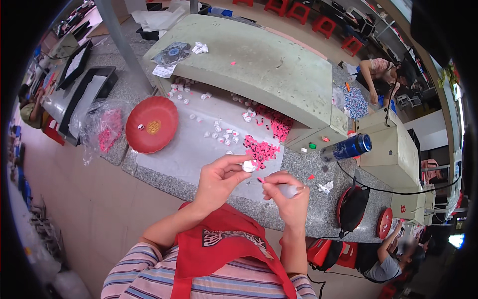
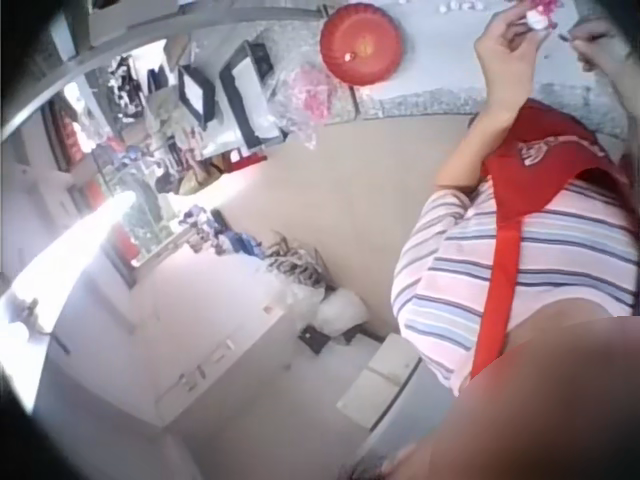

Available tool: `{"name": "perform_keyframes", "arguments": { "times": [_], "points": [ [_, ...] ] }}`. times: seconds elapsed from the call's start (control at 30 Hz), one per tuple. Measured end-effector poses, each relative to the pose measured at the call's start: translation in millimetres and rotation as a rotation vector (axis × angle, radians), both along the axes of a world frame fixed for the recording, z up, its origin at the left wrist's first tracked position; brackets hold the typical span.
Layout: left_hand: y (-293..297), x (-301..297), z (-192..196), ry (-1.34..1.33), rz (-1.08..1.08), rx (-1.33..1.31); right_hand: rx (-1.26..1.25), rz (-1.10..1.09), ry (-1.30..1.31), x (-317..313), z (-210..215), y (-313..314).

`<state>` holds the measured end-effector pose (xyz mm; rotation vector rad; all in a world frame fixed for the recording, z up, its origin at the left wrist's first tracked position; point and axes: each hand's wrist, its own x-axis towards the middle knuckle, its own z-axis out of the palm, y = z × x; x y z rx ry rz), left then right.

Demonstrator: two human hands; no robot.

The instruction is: Applying glue to small parts and assembling character charms at a workbench.

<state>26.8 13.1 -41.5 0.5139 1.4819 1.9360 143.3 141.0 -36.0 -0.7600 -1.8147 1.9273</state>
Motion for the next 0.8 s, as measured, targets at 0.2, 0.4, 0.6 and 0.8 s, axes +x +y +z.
{"name": "perform_keyframes", "arguments": {
  "times": [0.2,0.4,0.6,0.8],
  "points": [
    [-2,5,6,0.037,-0.059,0.114,0.193,0.005,0.017,-17,35,-20],
    [-9,2,12,0.145,-0.148,0.071,0.18,-0.049,-0.028,-12,29,-20],
    [-10,-1,17,-0.006,-0.203,0.133,0.064,-0.001,0.084,-10,23,-23],
    [-2,8,11,0.224,-0.099,0.137,0.135,-0.01,0.097,-10,18,-17]
  ]
}}
